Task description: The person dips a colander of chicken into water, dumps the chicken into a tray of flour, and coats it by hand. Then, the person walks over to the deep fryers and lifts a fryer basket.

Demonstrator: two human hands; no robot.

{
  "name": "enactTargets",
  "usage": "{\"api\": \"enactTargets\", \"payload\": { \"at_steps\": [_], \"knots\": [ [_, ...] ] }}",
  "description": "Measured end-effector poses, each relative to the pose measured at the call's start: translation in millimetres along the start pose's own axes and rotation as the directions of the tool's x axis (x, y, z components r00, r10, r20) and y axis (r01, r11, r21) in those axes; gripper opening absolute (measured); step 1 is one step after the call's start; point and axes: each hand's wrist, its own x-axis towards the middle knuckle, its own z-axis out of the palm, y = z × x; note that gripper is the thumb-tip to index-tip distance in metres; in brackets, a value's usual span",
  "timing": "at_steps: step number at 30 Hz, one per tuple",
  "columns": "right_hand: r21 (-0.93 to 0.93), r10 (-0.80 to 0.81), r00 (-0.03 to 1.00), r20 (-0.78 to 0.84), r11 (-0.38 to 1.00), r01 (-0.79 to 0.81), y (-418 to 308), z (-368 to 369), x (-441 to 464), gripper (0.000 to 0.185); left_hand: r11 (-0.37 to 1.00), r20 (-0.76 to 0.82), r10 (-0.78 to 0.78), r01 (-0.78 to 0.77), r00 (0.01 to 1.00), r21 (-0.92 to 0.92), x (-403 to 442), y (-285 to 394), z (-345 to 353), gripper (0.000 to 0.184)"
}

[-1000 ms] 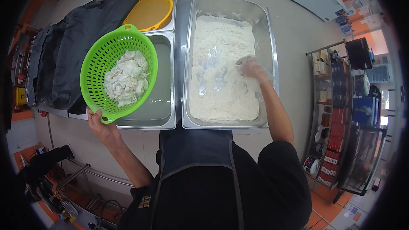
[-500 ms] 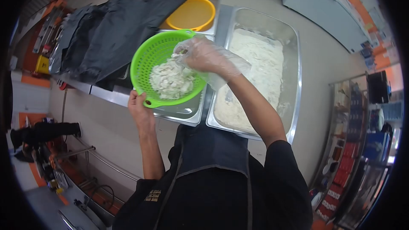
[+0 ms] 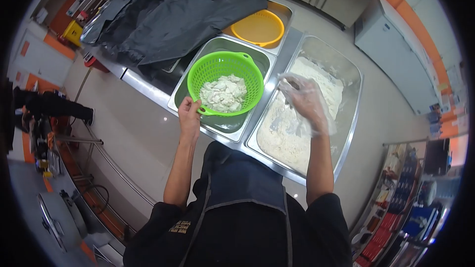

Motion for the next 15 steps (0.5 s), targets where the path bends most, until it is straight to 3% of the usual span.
{"api": "enactTargets", "payload": {
  "at_steps": [1,4,5,10,13,15],
  "knots": [
    [0.027,-0.007,1.0,-0.006,1.0,0.007,3,-2,-8,0.025,0.999,0.012,-0.037,0.037,0.999,0.001,-1,-1,0,0.018],
    [0.086,-0.03,0.999,0.011,0.996,0.029,3,-9,-29,0.025,0.92,-0.087,-0.067,0.095,0.994,0.381,-25,22,12,0.019],
    [0.112,-0.05,0.998,0.03,0.993,0.046,1,-10,-34,0.025,0.844,-0.13,0.035,0.04,0.991,0.535,-41,31,12,0.023],
    [0.229,-0.123,0.981,0.151,0.97,0.087,-5,3,-58,0.024,0.853,-0.362,0.26,-0.037,0.895,0.52,-168,46,-52,0.023],
    [0.331,-0.167,0.938,0.304,0.942,0.06,-18,41,-86,0.021,0.866,-0.608,0.161,0.184,0.777,0.464,-296,-4,-126,0.02],
    [0.42,-0.139,0.863,0.486,0.903,-0.091,-40,77,-126,0.021,0.882,-0.77,0.038,0.34,0.637,0.325,-403,-54,-163,0.015]
  ]
}}
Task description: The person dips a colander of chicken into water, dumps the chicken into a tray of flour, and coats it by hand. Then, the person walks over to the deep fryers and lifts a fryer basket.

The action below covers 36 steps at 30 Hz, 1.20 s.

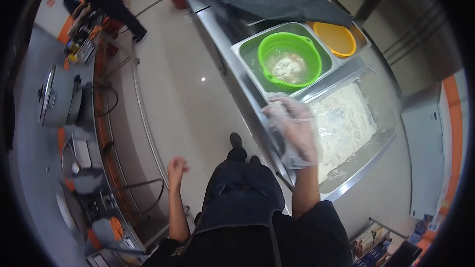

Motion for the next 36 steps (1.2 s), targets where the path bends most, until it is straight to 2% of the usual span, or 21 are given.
{"api": "enactTargets", "payload": {
  "at_steps": [2,4,5,7,8,9,10,11,12,14,15,16,17,19,21,22,25,27,30,34,36],
  "knots": [
    [-0.045,-0.012,0.949,0.314,0.999,0.028,18,44,-15,0.021,0.966,-0.089,-0.256,0.258,0.963,0.021,-55,-113,-68,0.014],
    [-0.081,0.092,0.859,0.503,0.995,-0.06,40,89,-40,0.022,0.842,-0.162,-0.523,0.537,0.836,0.051,-118,-176,-97,0.019],
    [-0.092,0.139,0.776,0.616,0.99,-0.105,57,114,-58,0.023,0.738,-0.208,-0.651,0.673,0.73,0.048,-157,-196,-109,0.024],
    [-0.304,0.108,0.695,0.711,0.938,0.165,103,151,-100,0.025,0.468,-0.126,-0.882,0.876,0.454,-0.115,-232,-282,-126,0.042],
    [-0.325,0.213,0.638,0.74,0.944,0.061,108,174,-128,0.025,0.446,-0.071,-0.895,0.877,0.441,-0.18,-276,-320,-123,0.058],
    [-0.378,0.325,0.572,0.754,0.926,-0.028,115,197,-153,0.024,0.399,-0.035,-0.912,0.867,0.408,-0.298,-303,-330,-118,0.063],
    [-0.365,0.334,0.489,0.805,0.93,-0.035,143,215,-173,0.025,0.293,0.145,-0.903,0.826,0.405,-0.482,-320,-440,-113,0.063],
    [-0.364,0.346,0.435,0.831,0.93,-0.045,173,237,-191,0.027,0.285,0.218,-0.859,0.786,0.463,-0.549,-328,-483,-110,0.063],
    [-0.389,0.358,0.379,0.853,0.921,0.005,194,266,-216,0.027,0.439,0.112,-0.788,0.681,0.605,-0.586,-343,-452,-129,0.059],
    [-0.411,0.351,0.37,0.86,0.906,0.098,236,330,-265,0.027,0.584,-0.213,-0.778,0.557,0.59,-0.59,-360,-446,-180,0.056],
    [-0.478,0.405,0.333,0.852,0.861,0.174,238,337,-254,0.028,0.643,-0.359,-0.758,0.535,0.544,-0.548,-364,-412,-174,0.055],
    [-0.531,0.449,0.319,0.835,0.81,0.25,262,371,-276,0.028,0.756,-0.548,-0.64,0.568,0.538,-0.325,-373,-399,-212,0.051],
    [-0.593,0.504,0.317,0.803,0.728,0.344,281,396,-288,0.029,0.801,-0.68,-0.489,0.59,0.546,-0.102,-375,-385,-232,0.046],
    [-0.489,0.457,0.221,0.861,0.63,0.603,292,438,-315,0.029,0.941,-0.784,-0.292,0.311,0.548,-0.133,-381,-300,-284,0.032],
    [-0.566,0.512,0.251,0.822,0.683,0.462,301,463,-334,0.029,0.996,-0.882,-0.068,-0.014,0.467,-0.084,-365,-252,-333,0.02],
    [-0.587,0.525,0.263,0.809,0.716,0.377,302,481,-343,0.029,0.998,-0.894,-0.058,0.045,0.444,-0.043,-354,-235,-362,0.019],
    [-0.543,0.471,0.27,0.839,0.737,0.402,298,506,-359,0.031,0.967,-0.943,-0.11,0.254,0.316,-0.028,-314,-220,-441,0.031],
    [-0.598,0.52,0.296,0.802,0.699,0.392,299,516,-359,0.032,0.948,-0.992,-0.095,0.31,0.078,-0.066,-293,-220,-477,0.049],
    [-0.63,0.536,0.335,0.775,0.7,0.337,297,535,-356,0.034,0.903,-0.961,-0.274,0.352,0.028,-0.247,-279,-227,-507,0.069],
    [-0.645,0.529,0.379,0.759,0.687,0.334,296,558,-336,0.036,0.813,-0.888,-0.448,0.459,0.102,-0.358,-279,-217,-524,0.067],
    [-0.667,0.551,0.379,0.744,0.65,0.364,299,572,-321,0.037,0.797,-0.882,-0.466,0.47,0.075,-0.381,-274,-222,-528,0.064]
  ]
}}
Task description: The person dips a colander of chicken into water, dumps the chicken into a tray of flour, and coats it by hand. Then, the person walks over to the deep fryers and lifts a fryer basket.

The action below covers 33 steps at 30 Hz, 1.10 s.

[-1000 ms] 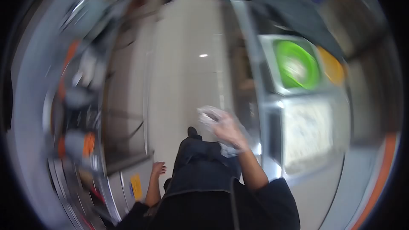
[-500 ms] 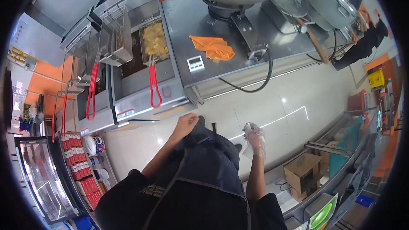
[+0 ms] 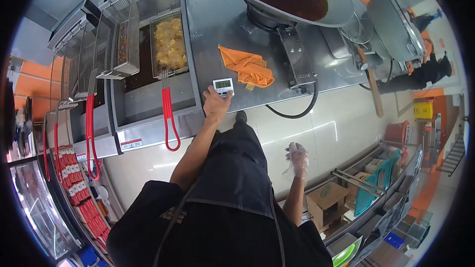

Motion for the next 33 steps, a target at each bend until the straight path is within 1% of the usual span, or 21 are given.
{"api": "enactTargets", "payload": {
  "at_steps": [4,7,8,11,12,13,15,16,18,21,22,25,28,31,32,33],
  "knots": [
    [-0.162,0.081,0.993,0.081,0.984,-0.067,-3,-23,44,0.039,0.997,-0.05,-0.077,0.075,0.996,-0.036,11,2,11,0.063],
    [-0.215,0.115,0.988,0.103,0.972,-0.091,-2,-39,72,0.039,0.992,-0.023,-0.115,0.114,0.993,-0.055,24,-3,17,0.065],
    [-0.206,0.134,0.984,0.117,0.972,-0.108,5,-45,81,0.039,0.99,-0.039,-0.128,0.125,0.991,-0.065,23,-2,15,0.064],
    [-0.19,0.2,0.966,0.161,0.967,-0.169,37,-59,117,0.036,0.994,-0.083,-0.066,0.059,0.994,-0.089,22,-7,16,0.059],
    [-0.189,0.234,0.956,0.177,0.961,-0.2,56,-65,132,0.034,0.993,-0.146,-0.02,0.002,0.989,-0.119,23,-11,20,0.054],
    [-0.19,0.274,0.943,0.19,0.952,-0.239,79,-71,139,0.032,0.989,-0.136,-0.037,0.017,0.99,-0.149,26,-18,25,0.053],
    [-0.273,0.127,0.969,0.212,0.96,-0.066,113,-81,139,0.028,0.975,-0.115,-0.071,0.044,0.991,-0.218,34,-30,32,0.051],
    [-0.221,0.199,0.961,0.19,0.963,-0.156,120,-84,139,0.03,0.98,-0.128,-0.078,0.052,0.989,-0.191,34,-28,30,0.047],
    [-0.113,0.338,0.926,0.166,0.94,-0.323,138,-87,139,0.034,0.979,-0.136,-0.104,0.077,0.985,-0.189,32,-19,25,0.045],
    [0.011,0.505,0.835,0.216,0.854,-0.52,275,-100,187,0.035,0.978,-0.138,-0.124,0.097,0.983,-0.186,32,-16,20,0.044],
    [-0.042,0.518,0.823,0.233,0.851,-0.524,253,-99,182,0.036,0.977,-0.134,-0.127,0.101,0.983,-0.186,31,-16,19,0.043],
    [-0.041,0.502,0.839,0.21,0.862,-0.506,213,-95,179,0.034,0.969,-0.127,-0.136,0.105,0.983,-0.223,28,-20,21,0.042],
    [-0.024,0.465,0.863,0.196,0.882,-0.47,180,-90,184,0.033,0.986,-0.2,-0.067,0.034,0.977,-0.165,22,-18,25,0.044],
    [-0.018,0.439,0.876,0.199,0.895,-0.445,164,-87,184,0.031,0.992,-0.274,-0.077,0.048,0.959,-0.113,15,-3,24,0.046],
    [-0.012,0.434,0.878,0.201,0.898,-0.44,159,-87,183,0.031,0.991,-0.249,-0.101,0.074,0.963,-0.114,13,2,22,0.05],
    [-0.005,0.431,0.88,0.199,0.899,-0.439,156,-87,182,0.03,0.994,-0.255,-0.089,0.067,0.963,-0.091,13,4,24,0.051]
  ]
}}
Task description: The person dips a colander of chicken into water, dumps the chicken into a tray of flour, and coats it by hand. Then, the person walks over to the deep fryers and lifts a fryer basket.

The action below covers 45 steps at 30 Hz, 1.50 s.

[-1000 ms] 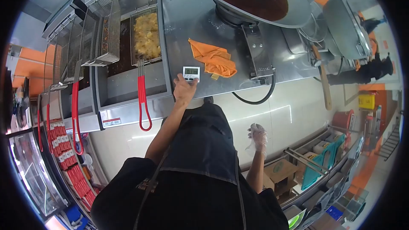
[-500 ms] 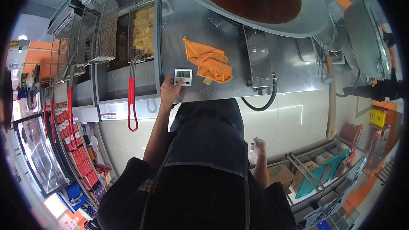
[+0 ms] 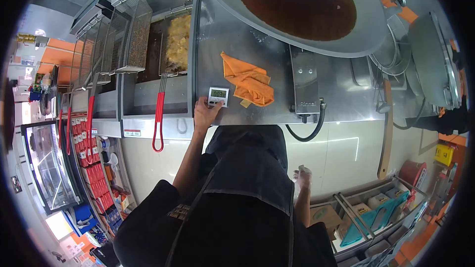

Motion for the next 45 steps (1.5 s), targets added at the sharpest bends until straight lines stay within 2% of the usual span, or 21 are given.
{"api": "enactTargets", "payload": {
  "at_steps": [7,8,9,10,11,12,13,15,16,17,18,20,22,24,25,28,29,32,38,43,45],
  "knots": [
    [-0.004,-0.022,1.0,0.007,1.0,0.022,23,-7,18,0.027,0.998,0.017,-0.055,0.054,0.998,0.032,-1,-5,6,0.061],
    [-0.002,-0.05,0.999,0.013,0.999,0.05,36,-11,25,0.027,0.998,0.008,-0.049,0.049,0.999,0.026,-1,-7,8,0.062],
    [-0.005,-0.196,0.98,0.026,0.981,0.196,72,-21,62,0.031,0.999,-0.002,-0.043,0.043,0.999,0.019,-1,-8,9,0.062],
    [-0.445,-0.471,0.876,0.101,0.766,0.463,100,-33,93,0.031,0.999,-0.011,-0.035,0.035,0.999,0.013,-1,-9,10,0.063],
    [-0.745,-0.644,0.709,0.288,0.314,0.588,122,-42,121,0.032,0.999,-0.003,-0.045,0.045,0.999,0.015,-1,-9,10,0.064],
    [-0.817,-0.661,0.53,0.531,-0.233,0.528,129,-45,135,0.032,0.999,0.003,-0.027,0.027,1.0,0.019,0,-12,11,0.065],
    [-0.862,-0.645,0.603,0.469,-0.185,0.473,113,-34,112,0.034,1.0,0.009,-0.01,0.009,1.0,0.023,2,-18,13,0.065],
    [-0.846,-0.542,0.766,0.344,0.176,0.504,110,-29,111,0.032,0.997,0.021,0.054,-0.055,0.998,0.055,2,-16,-1,0.064],
    [-0.808,-0.47,0.835,0.285,0.351,0.473,107,-25,108,0.031,0.995,-0.037,0.092,-0.09,0.995,0.046,-1,-1,-24,0.062],
    [-0.683,-0.391,0.904,0.174,0.613,0.397,96,-22,95,0.031,0.992,-0.092,0.125,-0.122,0.988,0.037,-7,16,-54,0.06],
    [-0.516,-0.302,0.948,0.097,0.799,0.307,78,-13,79,0.03,0.988,-0.15,0.157,-0.155,0.976,0.027,-8,24,-77,0.058],
    [-0.273,-0.178,0.984,0.026,0.945,0.178,49,-2,48,0.03,0.865,-0.431,0.477,-0.322,0.766,0.385,-3,5,-114,0.053],
    [-0.214,-0.154,0.988,0.003,0.965,0.151,25,9,18,0.029,0.839,-0.455,0.332,-0.039,0.826,0.542,-10,-15,-137,0.05],
    [-0.218,-0.165,0.986,-0.015,0.963,0.158,12,17,-7,0.029,0.912,-0.183,-0.008,0.082,0.983,0.402,-12,-72,-142,0.048],
    [-0.211,-0.165,0.986,-0.023,0.965,0.157,7,22,-17,0.028,0.925,-0.134,-0.033,0.082,0.99,0.372,-17,-74,-147,0.033],
    [-0.139,-0.145,0.988,-0.051,0.981,0.136,5,34,-45,0.028,0.962,-0.163,-0.082,0.121,0.983,0.245,-23,-84,-142,0.02],
    [-0.096,-0.132,0.99,-0.048,0.987,0.127,10,36,-48,0.029,0.973,-0.202,-0.042,0.085,0.979,0.213,-27,-83,-142,0.013],
    [0.043,-0.101,0.994,-0.044,0.994,0.103,29,44,-56,0.031,0.993,-0.222,0.01,0.016,0.975,0.118,-33,-98,-132,0.015],
    [0.278,-0.065,0.997,0.034,0.959,0.053,96,42,-33,0.036,0.995,-0.158,-0.072,0.082,0.985,0.056,-50,-108,-150,0.019],
    [0.218,-0.039,0.999,-0.02,0.975,0.042,127,71,-68,0.041,0.997,-0.096,-0.073,0.074,0.993,0.009,-44,-122,-161,0.02],
    [0.342,0.078,0.997,-0.005,0.937,-0.071,137,85,-97,0.02,1.0,-0.058,-0.025,0.024,0.998,-0.018,-40,-123,-166,0.022]
  ]
}}
